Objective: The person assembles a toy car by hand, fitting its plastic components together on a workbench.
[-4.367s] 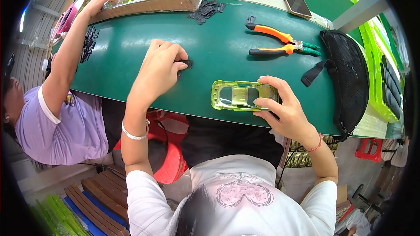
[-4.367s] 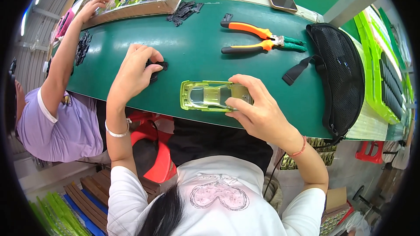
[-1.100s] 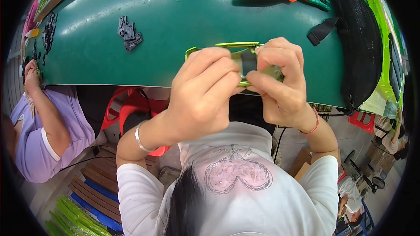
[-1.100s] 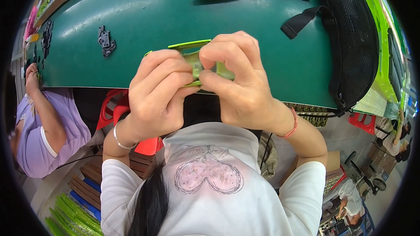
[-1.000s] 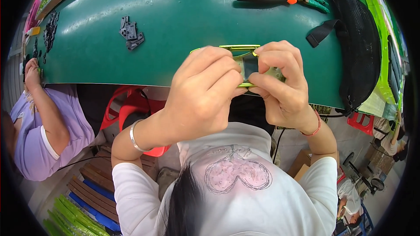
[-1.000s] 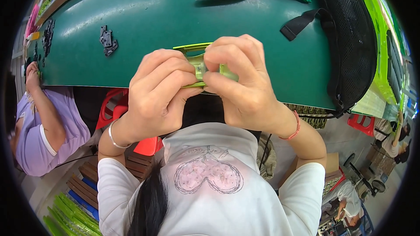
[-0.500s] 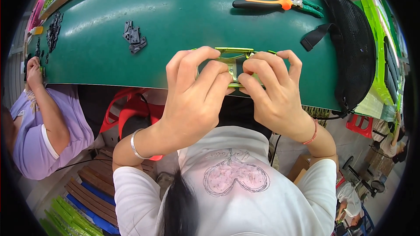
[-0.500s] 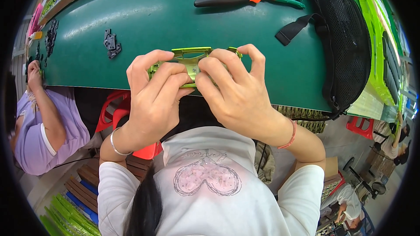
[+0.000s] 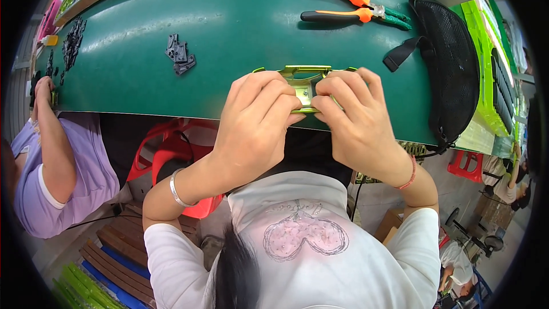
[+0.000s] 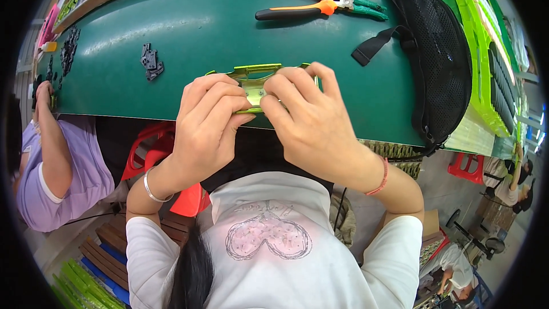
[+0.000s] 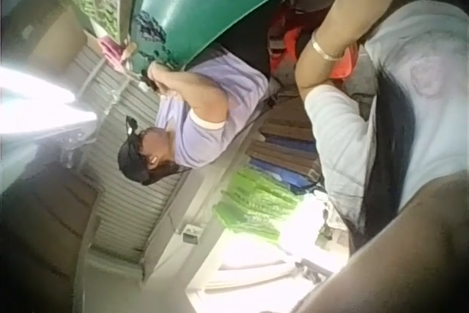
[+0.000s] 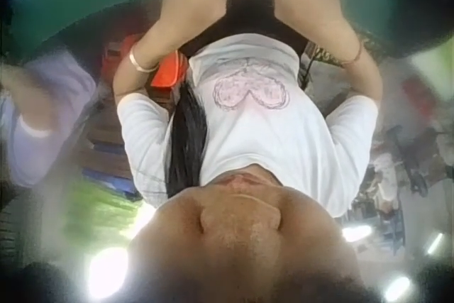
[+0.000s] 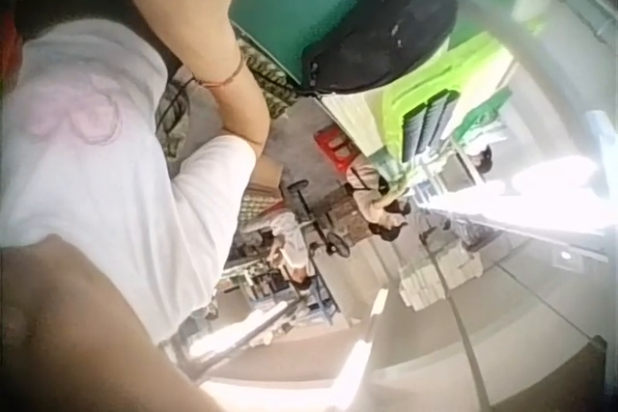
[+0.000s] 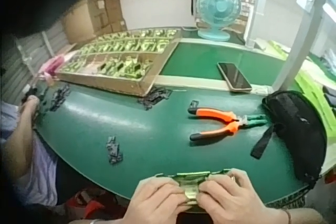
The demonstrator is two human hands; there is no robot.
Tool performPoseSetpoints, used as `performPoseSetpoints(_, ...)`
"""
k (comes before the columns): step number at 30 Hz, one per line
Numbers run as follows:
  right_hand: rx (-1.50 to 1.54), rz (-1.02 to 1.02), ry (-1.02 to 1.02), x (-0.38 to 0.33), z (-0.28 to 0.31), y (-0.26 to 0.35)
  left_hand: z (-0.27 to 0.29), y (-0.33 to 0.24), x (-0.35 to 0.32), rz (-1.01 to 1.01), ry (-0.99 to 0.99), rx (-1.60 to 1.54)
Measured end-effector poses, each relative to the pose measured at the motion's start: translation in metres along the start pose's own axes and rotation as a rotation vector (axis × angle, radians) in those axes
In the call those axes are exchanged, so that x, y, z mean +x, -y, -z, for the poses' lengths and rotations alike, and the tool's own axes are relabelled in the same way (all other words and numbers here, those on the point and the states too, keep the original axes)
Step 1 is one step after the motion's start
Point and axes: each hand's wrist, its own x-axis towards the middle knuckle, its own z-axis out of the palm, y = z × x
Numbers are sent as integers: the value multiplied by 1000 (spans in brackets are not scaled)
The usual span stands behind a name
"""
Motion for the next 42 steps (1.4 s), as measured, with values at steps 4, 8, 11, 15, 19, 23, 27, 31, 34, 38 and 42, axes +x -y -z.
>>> performPoseSetpoints(4, 112, -9, -15, -7, -6, 5, -15, -2, -5, -22, -76, -38)
performPoseSetpoints(8, 125, -4, -89, -6, -11, 6, -21, 1, -3, -74, -118, -69)
performPoseSetpoints(11, 187, -34, 15, -2, 0, -2, -7, 2, 3, -14, -59, -154)
performPoseSetpoints(15, 817, -287, 124, 4, 19, -11, 25, 4, 18, -19, -34, -225)
performPoseSetpoints(19, 1750, -842, 306, 8, 43, 4, 44, -15, 25, 452, -62, -816)
performPoseSetpoints(23, 2071, -934, 331, 6, 39, 8, 51, -21, 35, 564, -38, -890)
performPoseSetpoints(27, 2217, -919, 320, 4, 37, 12, 51, -21, 36, 675, -23, -966)
performPoseSetpoints(31, 2260, -928, 323, -1, 30, 12, 49, -20, 34, 687, -14, -975)
performPoseSetpoints(34, 2196, -908, 327, -1, 28, 12, 49, -21, 33, 672, 4, -947)
performPoseSetpoints(38, 1874, -808, 421, 7, 33, 9, 44, -21, 27, 452, -12, -849)
performPoseSetpoints(42, 1856, -730, 501, 9, 34, 3, 44, -23, 28, 286, 9, -682)
